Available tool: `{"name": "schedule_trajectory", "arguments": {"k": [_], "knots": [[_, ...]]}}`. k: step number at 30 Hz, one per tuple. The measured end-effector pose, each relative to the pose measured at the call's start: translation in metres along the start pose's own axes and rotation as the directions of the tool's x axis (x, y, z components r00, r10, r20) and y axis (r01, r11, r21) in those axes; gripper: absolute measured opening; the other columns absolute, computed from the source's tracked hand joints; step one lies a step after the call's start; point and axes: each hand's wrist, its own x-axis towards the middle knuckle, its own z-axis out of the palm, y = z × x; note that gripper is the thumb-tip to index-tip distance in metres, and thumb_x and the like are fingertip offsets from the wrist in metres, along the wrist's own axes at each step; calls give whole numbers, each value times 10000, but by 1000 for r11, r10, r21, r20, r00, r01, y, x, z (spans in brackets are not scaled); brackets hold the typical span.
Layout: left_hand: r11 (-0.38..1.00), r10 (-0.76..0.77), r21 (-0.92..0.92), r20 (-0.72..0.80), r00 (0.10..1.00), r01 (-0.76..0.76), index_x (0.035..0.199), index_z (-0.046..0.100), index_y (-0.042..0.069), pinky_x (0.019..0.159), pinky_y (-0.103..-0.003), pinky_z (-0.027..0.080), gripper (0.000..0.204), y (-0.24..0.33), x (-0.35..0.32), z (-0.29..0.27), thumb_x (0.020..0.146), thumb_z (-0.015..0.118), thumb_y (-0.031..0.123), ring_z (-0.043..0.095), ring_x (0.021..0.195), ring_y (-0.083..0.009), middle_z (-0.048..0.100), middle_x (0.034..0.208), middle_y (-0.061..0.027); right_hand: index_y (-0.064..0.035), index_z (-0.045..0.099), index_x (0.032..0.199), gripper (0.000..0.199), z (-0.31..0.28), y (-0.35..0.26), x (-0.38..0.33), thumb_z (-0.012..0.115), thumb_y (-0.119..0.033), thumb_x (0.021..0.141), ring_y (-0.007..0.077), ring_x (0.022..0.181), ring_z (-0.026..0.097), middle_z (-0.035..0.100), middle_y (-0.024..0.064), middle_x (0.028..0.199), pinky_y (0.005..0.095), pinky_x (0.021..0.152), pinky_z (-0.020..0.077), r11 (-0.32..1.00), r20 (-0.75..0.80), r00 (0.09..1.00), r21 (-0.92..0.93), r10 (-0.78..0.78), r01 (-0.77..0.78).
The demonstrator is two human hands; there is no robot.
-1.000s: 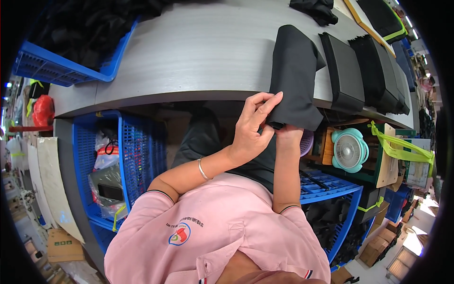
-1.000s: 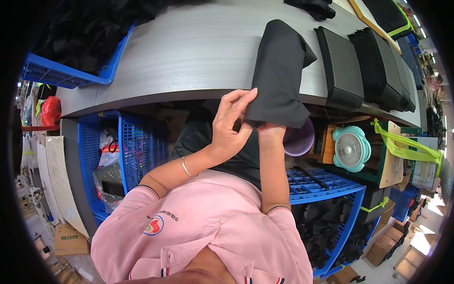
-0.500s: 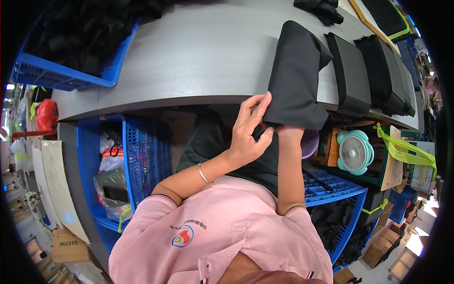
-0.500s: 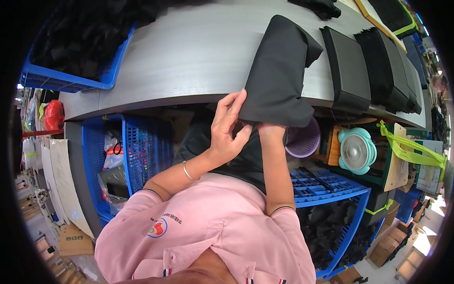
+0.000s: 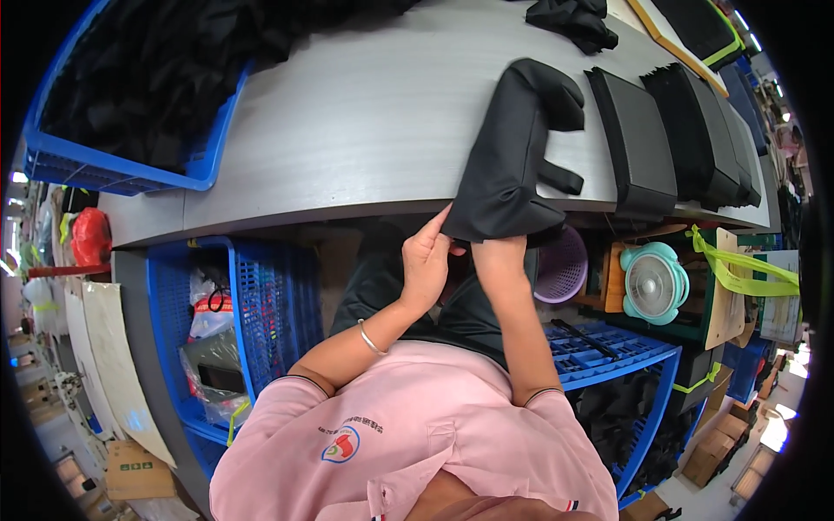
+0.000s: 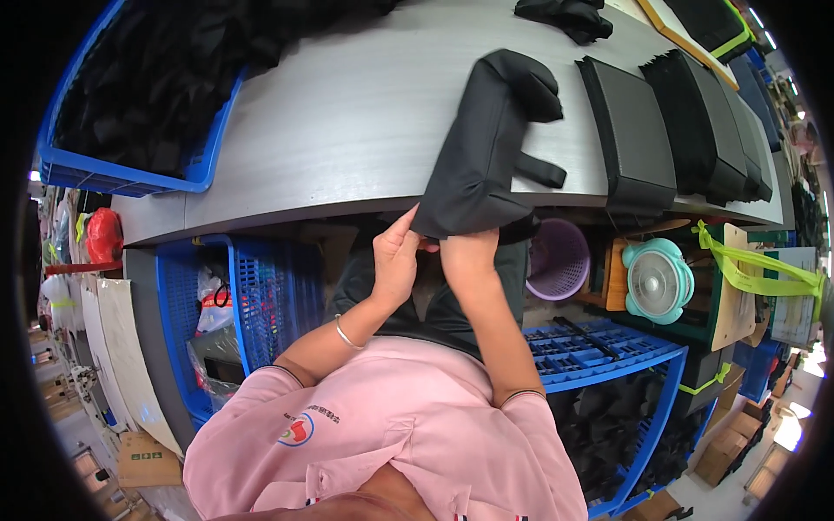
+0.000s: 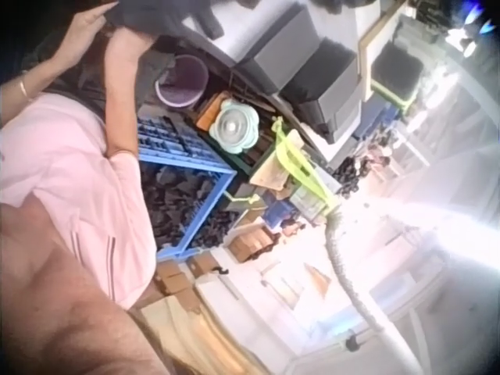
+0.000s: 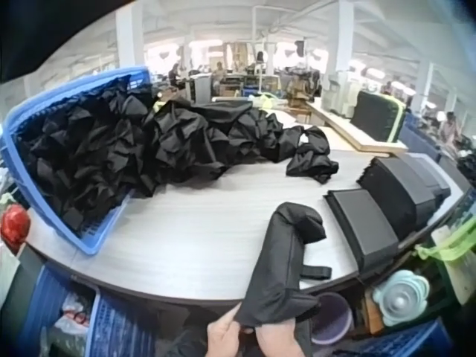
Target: Inspecting and sorting black fabric components at a workbench in a factory setting.
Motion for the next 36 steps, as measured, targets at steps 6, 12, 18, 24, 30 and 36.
{"name": "schedule_trajectory", "arguments": {"k": [6,12,18,24,30,36], "knots": [[954,-181,-209,162,970,213,1166,666,-7,705,-221,508,243,-16,2,-4,1019,515,113,594,804,-59,678,950,-16,31,664,1009,299,3,-16,7,611,-114,753,424,1139,495,588,199,1131,585,984,372,958,1,998,-281,-66,64],[864,-350,-292,236,907,410,1039,679,-3,717,-234,481,167,-31,-4,0,949,542,26,576,825,-59,665,926,9,-37,670,1071,305,7,-18,1,608,-146,793,337,916,662,665,169,970,596,965,412,947,308,951,-313,35,67],[805,-366,-388,271,890,449,1122,623,-28,670,-284,499,240,-12,-15,7,907,616,79,629,810,-116,666,978,-37,-36,630,1228,429,0,-22,-9,616,-286,880,373,1097,568,623,201,1150,540,1036,373,804,-7,938,-518,-346,292],[997,-42,-61,70,997,46,1298,554,-12,926,-276,467,396,-16,-27,2,906,604,-1,577,1082,-122,613,1189,-57,-144,664,1116,313,16,0,-29,624,-375,909,361,1025,583,657,125,1083,545,903,408,931,8,997,-357,-77,75],[927,202,340,-92,975,-160,927,666,1,713,-289,493,123,8,-14,-21,834,620,-66,610,837,-186,599,985,-88,-123,660,1114,283,-3,-20,-12,574,-313,923,311,1086,562,614,126,1112,626,939,345,914,306,949,-401,79,53],[968,167,183,41,985,-172,1018,652,2,693,-218,444,158,28,-33,-29,872,593,-11,553,810,-73,604,920,-24,-130,655,1146,291,-10,-18,-21,600,-300,916,342,1058,581,619,126,1113,610,943,364,905,206,978,-413,-15,101]]}}
